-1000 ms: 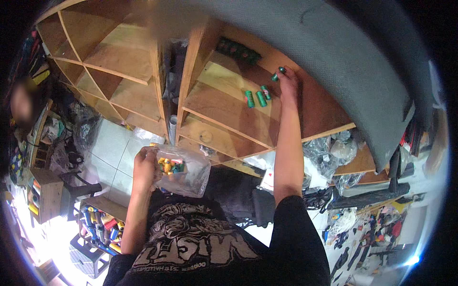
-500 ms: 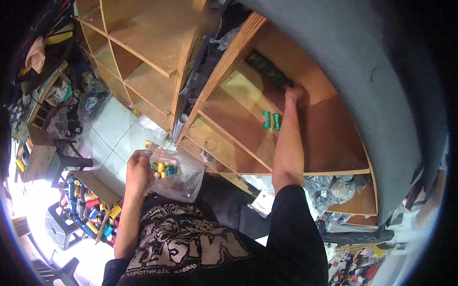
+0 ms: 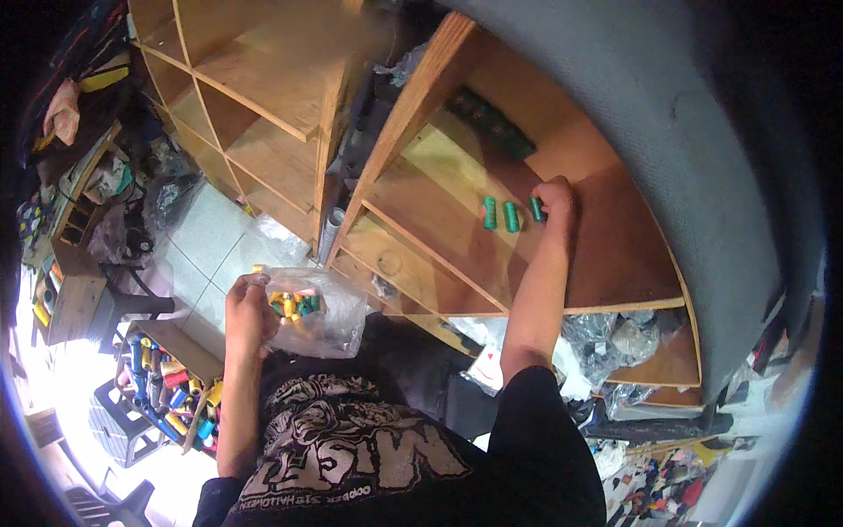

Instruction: The person takes green and yellow cylindrical items from a plastic bag and arranges them into rows within a wooden shelving unit.

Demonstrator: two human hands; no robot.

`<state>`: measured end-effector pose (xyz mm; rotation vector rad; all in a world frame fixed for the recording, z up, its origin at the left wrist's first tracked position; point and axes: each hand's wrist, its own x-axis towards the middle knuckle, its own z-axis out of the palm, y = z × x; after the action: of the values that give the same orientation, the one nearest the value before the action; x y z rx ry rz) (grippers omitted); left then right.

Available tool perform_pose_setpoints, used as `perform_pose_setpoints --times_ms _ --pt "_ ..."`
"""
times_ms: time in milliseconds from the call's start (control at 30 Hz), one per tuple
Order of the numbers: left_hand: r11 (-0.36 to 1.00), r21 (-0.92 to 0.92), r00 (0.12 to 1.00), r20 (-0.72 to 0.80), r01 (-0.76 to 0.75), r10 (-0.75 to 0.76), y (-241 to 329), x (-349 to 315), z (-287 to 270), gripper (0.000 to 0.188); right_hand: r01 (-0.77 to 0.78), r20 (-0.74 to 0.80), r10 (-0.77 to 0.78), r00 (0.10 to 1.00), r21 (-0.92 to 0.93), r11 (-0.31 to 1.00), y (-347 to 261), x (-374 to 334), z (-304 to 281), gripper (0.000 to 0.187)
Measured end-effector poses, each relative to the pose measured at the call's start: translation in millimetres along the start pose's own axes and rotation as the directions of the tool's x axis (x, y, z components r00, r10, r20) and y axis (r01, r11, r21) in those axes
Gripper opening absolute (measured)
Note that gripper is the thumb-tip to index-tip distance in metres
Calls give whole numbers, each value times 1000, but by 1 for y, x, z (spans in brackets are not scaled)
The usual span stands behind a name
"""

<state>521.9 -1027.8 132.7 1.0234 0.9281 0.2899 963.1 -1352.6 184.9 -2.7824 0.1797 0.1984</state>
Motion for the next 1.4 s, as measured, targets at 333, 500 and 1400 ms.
perform_pose_setpoints --times_ms 333,500,1400 --pt "999 30 1000 22 22 -23 -3 2 2 17 419 -422 -313 851 187 888 10 8 14 24" --pt "998 36 999 11 52 -52 2 -1 1 18 406 -505 -209 838 320 856 4 52 43 29" --pt "1000 5 1000 18 12 -12 7 14 3 18 130 256 -224 940 338 932 3 -57 20 18"
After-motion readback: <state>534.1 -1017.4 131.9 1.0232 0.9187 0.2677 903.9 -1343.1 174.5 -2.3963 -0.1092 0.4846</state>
